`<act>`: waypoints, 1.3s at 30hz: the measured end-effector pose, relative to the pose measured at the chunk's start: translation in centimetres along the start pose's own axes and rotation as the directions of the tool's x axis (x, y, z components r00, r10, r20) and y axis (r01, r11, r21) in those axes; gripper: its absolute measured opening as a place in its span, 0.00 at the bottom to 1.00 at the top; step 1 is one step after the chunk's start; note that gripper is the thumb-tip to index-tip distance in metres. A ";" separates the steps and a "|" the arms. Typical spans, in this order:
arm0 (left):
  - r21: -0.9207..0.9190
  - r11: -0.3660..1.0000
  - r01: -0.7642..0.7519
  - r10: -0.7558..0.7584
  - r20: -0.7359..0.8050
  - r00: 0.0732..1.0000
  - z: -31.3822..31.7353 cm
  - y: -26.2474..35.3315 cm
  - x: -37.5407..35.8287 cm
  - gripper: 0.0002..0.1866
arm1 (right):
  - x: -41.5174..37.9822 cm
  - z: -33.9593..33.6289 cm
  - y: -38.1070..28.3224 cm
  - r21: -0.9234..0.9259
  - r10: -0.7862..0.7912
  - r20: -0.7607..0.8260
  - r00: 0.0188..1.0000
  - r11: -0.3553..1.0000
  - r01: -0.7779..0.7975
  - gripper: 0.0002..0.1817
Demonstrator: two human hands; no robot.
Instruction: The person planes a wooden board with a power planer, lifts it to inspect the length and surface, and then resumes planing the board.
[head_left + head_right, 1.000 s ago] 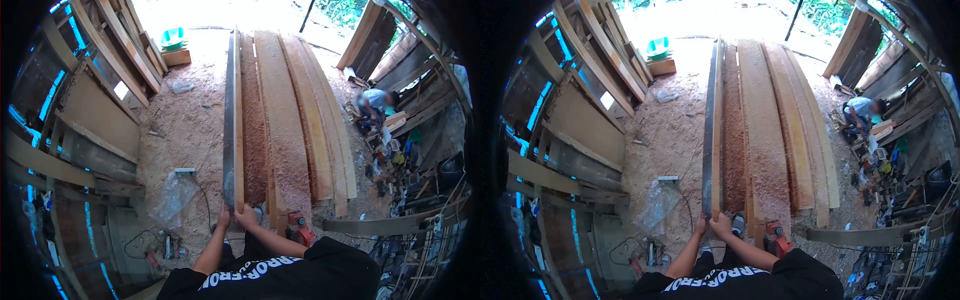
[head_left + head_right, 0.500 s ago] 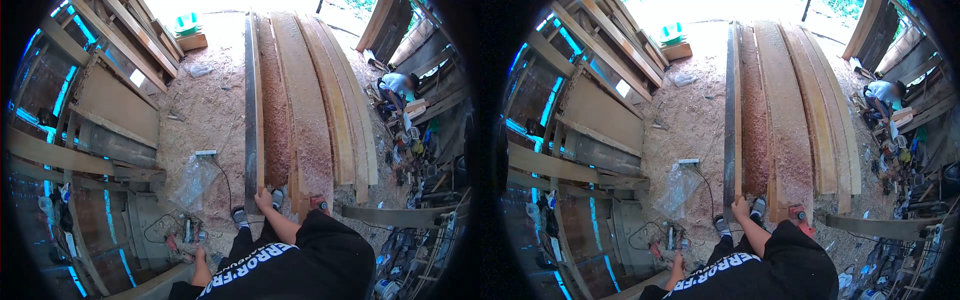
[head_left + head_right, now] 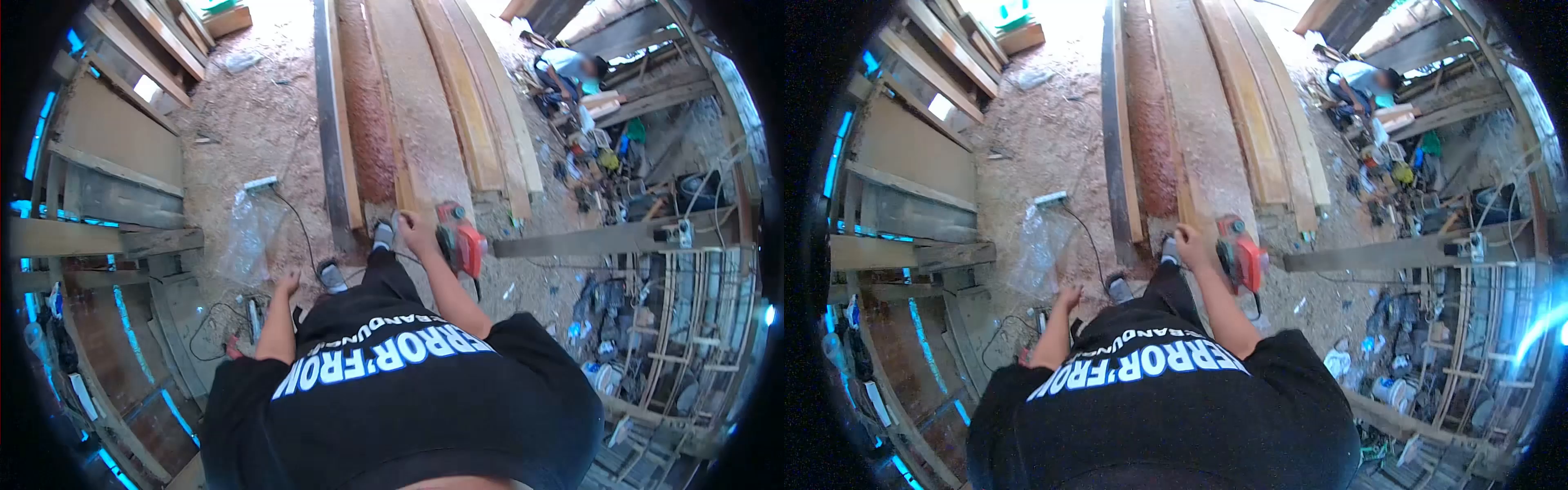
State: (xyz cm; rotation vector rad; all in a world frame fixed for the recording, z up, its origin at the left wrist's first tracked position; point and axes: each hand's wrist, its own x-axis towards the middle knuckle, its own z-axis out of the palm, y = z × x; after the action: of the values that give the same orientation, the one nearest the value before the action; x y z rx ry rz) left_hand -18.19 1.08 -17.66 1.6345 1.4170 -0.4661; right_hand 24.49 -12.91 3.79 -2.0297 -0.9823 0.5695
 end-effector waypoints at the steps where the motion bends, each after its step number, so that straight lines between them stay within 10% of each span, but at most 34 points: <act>1: -0.027 0.998 -0.055 0.055 0.006 0.998 -1.9 2.4 -1.4 0.36 | -1.6 -2.3 -0.6 -0.023 0.017 -0.091 0.996 1.000 -0.019 0.15; 6: -0.007 0.965 -0.262 0.261 -0.073 0.963 -3.1 9.5 -3.3 0.33 | -9.0 -10.4 0.3 -0.230 -0.038 -0.372 0.928 0.972 -0.052 0.16; 9: 0.017 0.963 -0.268 0.268 -0.135 0.954 -1.1 11.5 -5.1 0.31 | -11.8 -13.3 1.1 -0.738 -0.479 -0.461 0.747 0.674 -0.024 0.22; 11: -0.082 0.926 -0.369 0.354 -0.156 0.922 0.5 11.2 -5.7 0.29 | -12.7 -13.9 2.2 -0.535 -0.142 -0.522 0.841 0.823 -0.193 0.28; 15: -0.399 0.881 -0.253 0.197 -0.177 0.964 5.0 6.5 -6.3 0.26 | -9.4 -14.3 13.0 -0.417 -0.073 -0.375 0.924 0.904 -0.097 0.27; 17: -0.558 0.809 -0.184 0.086 -0.198 0.976 5.9 4.9 -10.1 0.23 | -6.6 -14.6 16.6 -0.072 0.198 -0.227 0.954 0.973 -0.220 0.26; 22: -0.741 0.669 -0.055 -0.171 -0.226 0.959 6.3 3.6 -22.5 0.24 | -4.6 -18.4 9.1 0.306 0.459 0.302 0.836 0.784 -0.541 0.10; 27: -0.761 0.593 -0.263 -0.140 -0.419 0.897 8.7 0.1 -27.6 0.20 | -4.5 -13.0 12.5 0.156 0.312 0.149 0.938 0.930 -0.334 0.09; 30: -0.763 0.551 -0.339 -0.151 -0.491 0.858 7.4 1.8 -29.1 0.21 | -8.2 -16.6 1.8 0.336 0.525 0.439 0.729 0.656 -0.676 0.04; 32: -0.742 0.524 -0.418 -0.116 -0.548 0.828 6.7 4.2 -29.3 0.22 | -10.2 -17.1 -1.8 0.352 0.421 0.484 0.767 0.708 -0.612 0.03; 39: -0.503 0.478 -0.720 0.434 -0.578 0.691 7.2 17.9 -28.5 0.23 | -13.8 -18.0 -18.7 0.454 0.053 0.504 0.862 0.833 -0.316 0.09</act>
State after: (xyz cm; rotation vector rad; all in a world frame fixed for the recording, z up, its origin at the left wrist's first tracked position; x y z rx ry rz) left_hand -7.53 -20.45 7.03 1.4424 0.9554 0.7889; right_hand 20.02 -25.06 30.20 -1.5168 -0.7718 1.3425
